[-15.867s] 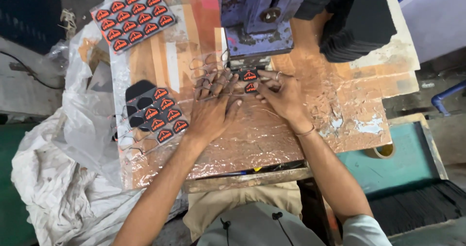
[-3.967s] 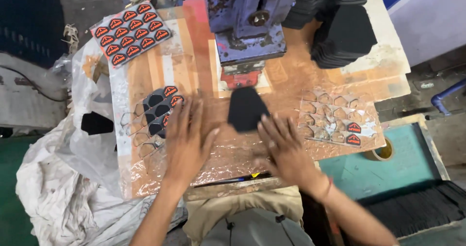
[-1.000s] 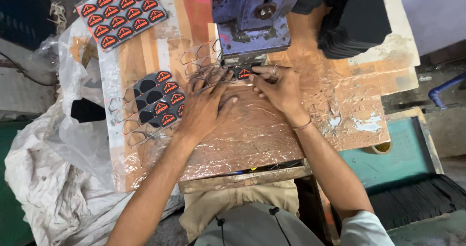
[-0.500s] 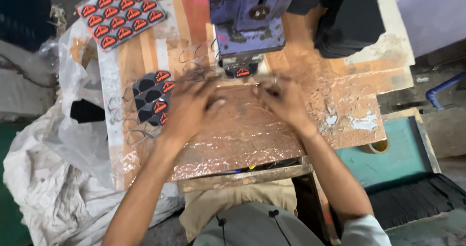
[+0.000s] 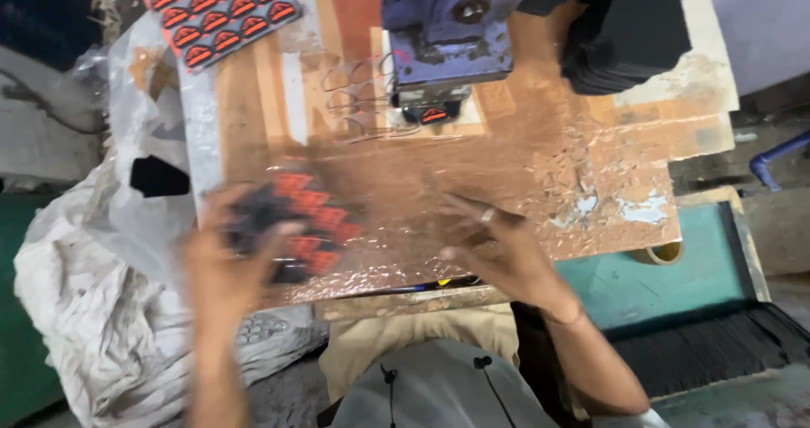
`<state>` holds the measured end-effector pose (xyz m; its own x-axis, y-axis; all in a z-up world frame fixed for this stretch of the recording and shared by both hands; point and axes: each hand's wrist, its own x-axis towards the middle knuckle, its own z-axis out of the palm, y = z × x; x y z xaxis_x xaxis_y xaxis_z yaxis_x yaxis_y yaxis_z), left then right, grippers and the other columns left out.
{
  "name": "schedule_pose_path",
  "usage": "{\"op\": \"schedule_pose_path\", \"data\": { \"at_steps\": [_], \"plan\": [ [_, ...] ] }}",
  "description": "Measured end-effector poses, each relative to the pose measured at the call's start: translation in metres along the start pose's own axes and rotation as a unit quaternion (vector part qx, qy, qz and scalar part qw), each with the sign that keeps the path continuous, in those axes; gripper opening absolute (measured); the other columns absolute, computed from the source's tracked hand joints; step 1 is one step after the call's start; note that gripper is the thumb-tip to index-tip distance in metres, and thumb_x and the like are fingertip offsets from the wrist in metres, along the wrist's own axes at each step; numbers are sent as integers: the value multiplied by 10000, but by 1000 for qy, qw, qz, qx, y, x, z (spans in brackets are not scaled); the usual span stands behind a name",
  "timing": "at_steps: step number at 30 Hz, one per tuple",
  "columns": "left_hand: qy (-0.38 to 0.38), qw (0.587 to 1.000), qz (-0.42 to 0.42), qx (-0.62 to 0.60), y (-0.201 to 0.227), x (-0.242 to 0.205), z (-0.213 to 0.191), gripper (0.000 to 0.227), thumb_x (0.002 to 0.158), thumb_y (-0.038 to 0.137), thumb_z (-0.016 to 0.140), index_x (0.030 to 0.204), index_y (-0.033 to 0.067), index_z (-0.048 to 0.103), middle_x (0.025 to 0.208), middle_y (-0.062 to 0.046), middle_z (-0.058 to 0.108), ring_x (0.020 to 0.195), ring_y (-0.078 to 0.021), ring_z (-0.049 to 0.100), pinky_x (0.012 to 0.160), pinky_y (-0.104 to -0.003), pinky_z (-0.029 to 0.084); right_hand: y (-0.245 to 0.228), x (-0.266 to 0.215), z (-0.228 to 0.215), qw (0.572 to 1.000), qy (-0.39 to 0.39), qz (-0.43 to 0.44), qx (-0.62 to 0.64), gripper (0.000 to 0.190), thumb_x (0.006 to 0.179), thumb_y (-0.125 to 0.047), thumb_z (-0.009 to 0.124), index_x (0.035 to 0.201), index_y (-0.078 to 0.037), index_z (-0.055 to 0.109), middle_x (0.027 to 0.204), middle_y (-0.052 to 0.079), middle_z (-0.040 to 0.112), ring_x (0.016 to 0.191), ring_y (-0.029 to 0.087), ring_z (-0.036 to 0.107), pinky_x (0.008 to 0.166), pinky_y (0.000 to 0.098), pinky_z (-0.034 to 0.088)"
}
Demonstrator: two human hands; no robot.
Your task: The person operates a manual press machine to stamp a logo onto small black rectangular objects. They repeatedly place the objects under the press, activate the machine, and then remove the stamped items, stacking them on the table.
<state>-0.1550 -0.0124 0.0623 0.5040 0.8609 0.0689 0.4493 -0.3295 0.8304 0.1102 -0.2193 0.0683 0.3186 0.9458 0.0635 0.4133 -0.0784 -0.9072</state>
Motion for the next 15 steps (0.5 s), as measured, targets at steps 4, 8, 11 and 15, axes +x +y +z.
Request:
{"op": "schedule_pose_path", "data": {
  "at_steps": [4, 8, 11, 15],
  "plan": [
    [-54, 996, 62, -26, 21, 9, 69, 578, 821, 323, 893, 1287, 95, 638, 1114, -104, 764, 1015, -214, 756, 859, -361, 601, 17, 32, 24, 999, -47, -10, 23, 670, 831, -149, 772, 1426, -29, 489, 1229, 105, 674, 947, 176, 700, 684, 280, 600],
    [-54, 973, 223, 39, 33, 45, 79, 698, 844, 476, 793, 1366, 42, 630, 1192, -205, 647, 1057, -333, 638, 951, -474, 478, 36, 51, 15, 975, 28, -45, -218, 277, 958, -126, 723, 1234, -102, 724, 1052, 99, 726, 885, 264, 689, 777, 401, 565],
    [-188, 956, 226, 12, 20, 73, 95, 642, 959, 599, 541, 1172, 15, 703, 1099, -186, 625, 1046, -306, 594, 975, -463, 424, 36, 66, 10, 948, 40, -152, -276, 163, 942, -106, 719, 1102, -86, 743, 1098, 100, 717, 966, 316, 659, 837, 435, 551],
    [-371, 925, 76, 39, 15, 92, 104, 944, 1073, 643, 222, 570, -88, 542, 893, -156, 568, 903, -289, 579, 972, -439, 457, 23, 65, 13, 924, 13, -186, -334, 127, 900, -128, 723, 1002, -55, 744, 1081, 134, 711, 958, 361, 633, 833, 460, 508]
  ]
}}
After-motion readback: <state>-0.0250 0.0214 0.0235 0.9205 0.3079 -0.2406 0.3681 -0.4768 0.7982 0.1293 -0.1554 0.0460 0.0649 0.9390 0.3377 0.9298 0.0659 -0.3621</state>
